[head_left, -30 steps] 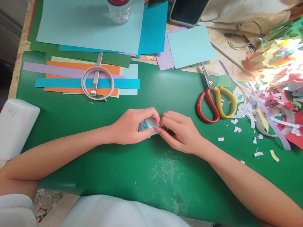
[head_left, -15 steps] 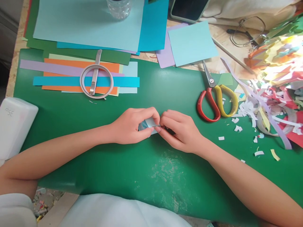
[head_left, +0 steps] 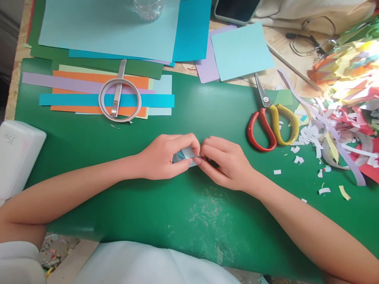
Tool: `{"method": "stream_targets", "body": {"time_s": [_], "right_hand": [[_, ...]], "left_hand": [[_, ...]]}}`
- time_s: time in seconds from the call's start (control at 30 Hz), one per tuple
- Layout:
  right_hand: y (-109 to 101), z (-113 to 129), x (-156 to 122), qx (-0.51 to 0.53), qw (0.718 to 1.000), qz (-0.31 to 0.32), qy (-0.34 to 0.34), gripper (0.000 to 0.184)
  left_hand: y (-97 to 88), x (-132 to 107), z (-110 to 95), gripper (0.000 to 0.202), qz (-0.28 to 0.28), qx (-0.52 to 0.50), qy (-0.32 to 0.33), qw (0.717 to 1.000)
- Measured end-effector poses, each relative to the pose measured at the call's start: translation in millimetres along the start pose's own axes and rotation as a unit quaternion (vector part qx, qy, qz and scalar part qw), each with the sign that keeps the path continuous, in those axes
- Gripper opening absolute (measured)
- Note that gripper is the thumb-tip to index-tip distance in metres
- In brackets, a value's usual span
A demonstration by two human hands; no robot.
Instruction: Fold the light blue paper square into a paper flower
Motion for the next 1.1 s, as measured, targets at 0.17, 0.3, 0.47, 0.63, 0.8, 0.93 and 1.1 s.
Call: {"method": "stream_targets", "body": {"time_s": [0.17, 0.3, 0.47, 0.63, 0.8, 0.93, 1.1], "right_hand": [[0.8, -0.1, -0.5, 0.001, 1.0, 0.0, 0.0, 0.021], [0.8, 0.5, -0.2, -0.003, 1.0, 0.002, 0.0, 0.021], [0.5, 0.7, 0.3, -0.003, 1.0, 0.004, 0.002, 0.021], [0.4, 0.6, 0.3, -0.002, 1.0, 0.004, 0.002, 0.02], [0.7, 0.9, 0.5, -0.002, 1.0, 0.004, -0.003, 0.02], [0.7, 0.5, 0.1, -0.002, 1.0, 0.005, 0.001, 0.02], [0.3, 0.2, -0.2, 0.0, 1.0, 0.006, 0.0, 0.019]], "left_hand": [[0.4, 0.2, -0.1, 0.011, -0.002, 0.004, 0.006, 1.0], [0.1, 0.3, -1.1, 0.012, -0.005, 0.008, 0.016, 1.0], [0.0, -0.2, -1.6, 0.015, -0.006, 0.002, 0.02, 1.0], [0.5, -0.6, -1.9, 0.016, -0.005, 0.003, 0.021, 1.0], [0.5, -0.2, -2.1, 0.016, -0.006, 0.006, 0.022, 1.0], [0.3, 0.2, -2.1, 0.015, -0.006, 0.006, 0.023, 1.0], [0.6, -0.1, -1.3, 0.014, -0.004, 0.008, 0.02, 1.0]]}}
Point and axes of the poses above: each hand's wrist, its own x-axis towards the middle knuckle, its own y-axis out of the palm, z = x × y, the point moved 6 cm from there along x, towards the middle knuckle, and after that the axes turned 4 degrees about -y, right-handed, at the moved point
